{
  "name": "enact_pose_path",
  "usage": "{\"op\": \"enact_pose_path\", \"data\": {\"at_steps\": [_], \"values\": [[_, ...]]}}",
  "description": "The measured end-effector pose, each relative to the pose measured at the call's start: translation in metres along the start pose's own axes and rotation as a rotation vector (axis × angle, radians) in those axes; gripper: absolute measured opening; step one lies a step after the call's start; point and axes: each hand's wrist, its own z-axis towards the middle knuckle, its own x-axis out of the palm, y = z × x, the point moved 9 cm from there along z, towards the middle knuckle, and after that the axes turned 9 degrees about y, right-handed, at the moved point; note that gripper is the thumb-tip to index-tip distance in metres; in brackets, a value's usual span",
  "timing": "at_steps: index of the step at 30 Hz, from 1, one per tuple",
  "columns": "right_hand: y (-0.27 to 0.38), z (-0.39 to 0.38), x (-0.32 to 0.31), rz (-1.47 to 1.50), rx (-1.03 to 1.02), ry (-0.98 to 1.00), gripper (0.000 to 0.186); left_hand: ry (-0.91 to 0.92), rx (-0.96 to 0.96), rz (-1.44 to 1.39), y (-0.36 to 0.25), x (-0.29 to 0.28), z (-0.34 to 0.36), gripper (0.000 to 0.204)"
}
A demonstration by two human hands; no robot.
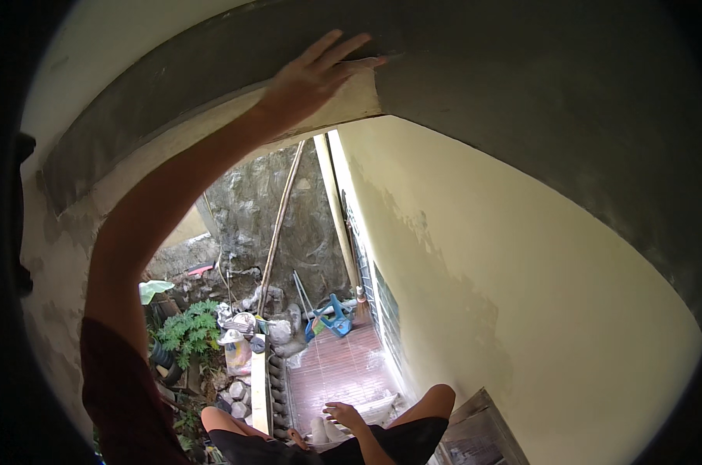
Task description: The person is smoothing a wall surface using a trowel and a sanding block. They repeatedly apply and smooth the material on the wall, focusing on a specific area.
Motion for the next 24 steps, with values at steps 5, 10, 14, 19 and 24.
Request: {"op": "enact_pose_path", "data": {"at_steps": [5,10,14,19,24], "values": [[-0.019,0.012,-0.008,-0.035,0.008,-0.013,0.042,0.219,0.074,0.032,0.038,0.013,-0.095,0.044],[-0.019,0.016,-0.002,-0.055,0.011,0.015,0.044,0.277,-0.023,-0.074,0.089,-0.017,-0.196,0.044],[-0.005,0.005,0.011,-0.133,0.064,0.02,0.044,0.21,-0.002,-0.132,0.095,-0.036,-0.207,0.055],[-0.002,-0.004,0.015,-0.198,0.092,0.002,0.043,0.12,0.078,-0.281,0.05,-0.03,-0.15,0.062],[-0.009,-0.007,-0.002,-0.136,0.072,-0.064,0.043,0.035,0.009,-0.224,0.024,-0.004,-0.076,0.06]]}}
